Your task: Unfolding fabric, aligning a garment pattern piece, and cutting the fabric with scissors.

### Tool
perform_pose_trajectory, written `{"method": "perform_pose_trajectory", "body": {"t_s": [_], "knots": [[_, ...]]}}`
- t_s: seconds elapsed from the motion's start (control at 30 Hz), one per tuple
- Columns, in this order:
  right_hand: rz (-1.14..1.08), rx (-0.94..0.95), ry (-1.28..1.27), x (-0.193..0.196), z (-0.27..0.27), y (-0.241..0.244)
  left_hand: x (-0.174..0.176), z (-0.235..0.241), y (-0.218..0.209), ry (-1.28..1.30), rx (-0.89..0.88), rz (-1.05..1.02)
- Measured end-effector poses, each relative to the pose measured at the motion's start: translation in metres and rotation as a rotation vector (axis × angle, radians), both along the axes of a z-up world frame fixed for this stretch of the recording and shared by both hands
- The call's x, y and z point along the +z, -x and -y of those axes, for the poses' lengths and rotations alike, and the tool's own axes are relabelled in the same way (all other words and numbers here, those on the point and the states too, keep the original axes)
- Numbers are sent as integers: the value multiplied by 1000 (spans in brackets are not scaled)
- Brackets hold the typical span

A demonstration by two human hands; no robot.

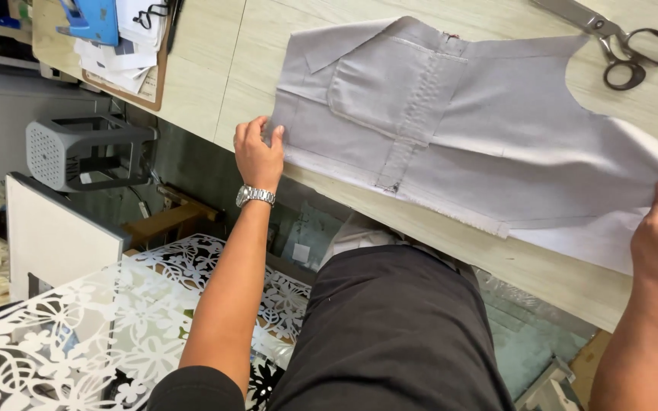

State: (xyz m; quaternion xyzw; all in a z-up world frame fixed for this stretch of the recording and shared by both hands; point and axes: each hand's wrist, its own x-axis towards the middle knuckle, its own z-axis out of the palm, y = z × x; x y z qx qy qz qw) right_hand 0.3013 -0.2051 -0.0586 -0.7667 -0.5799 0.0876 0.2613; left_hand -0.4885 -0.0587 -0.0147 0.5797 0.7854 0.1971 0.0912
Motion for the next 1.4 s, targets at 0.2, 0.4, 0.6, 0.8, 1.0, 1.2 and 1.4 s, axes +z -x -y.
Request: {"method": "perform_pose_trajectory", "body": {"t_s": [0.2,0.4,0.6,0.8,1.0,1.2,1.4], "knots": [[-109,54,31,28,-10,21,-11,-5,2,148,104,99],[28,52,31,-16,-4,-8,13,-5,-12,-123,-167,-125],[-93,-74,113,-3,-13,1,29,2,-32,-192,-357,-424],[52,-11,136,-6,-21,-11,2,0,-33,32,-179,-110],[28,-38,99,13,-19,-12,1,2,-40,22,-159,-191],[21,-112,47,14,-15,-18,8,-1,-43,-11,-109,-147],[63,-122,51,9,-12,-24,6,-3,-42,-18,-88,-157]]}}
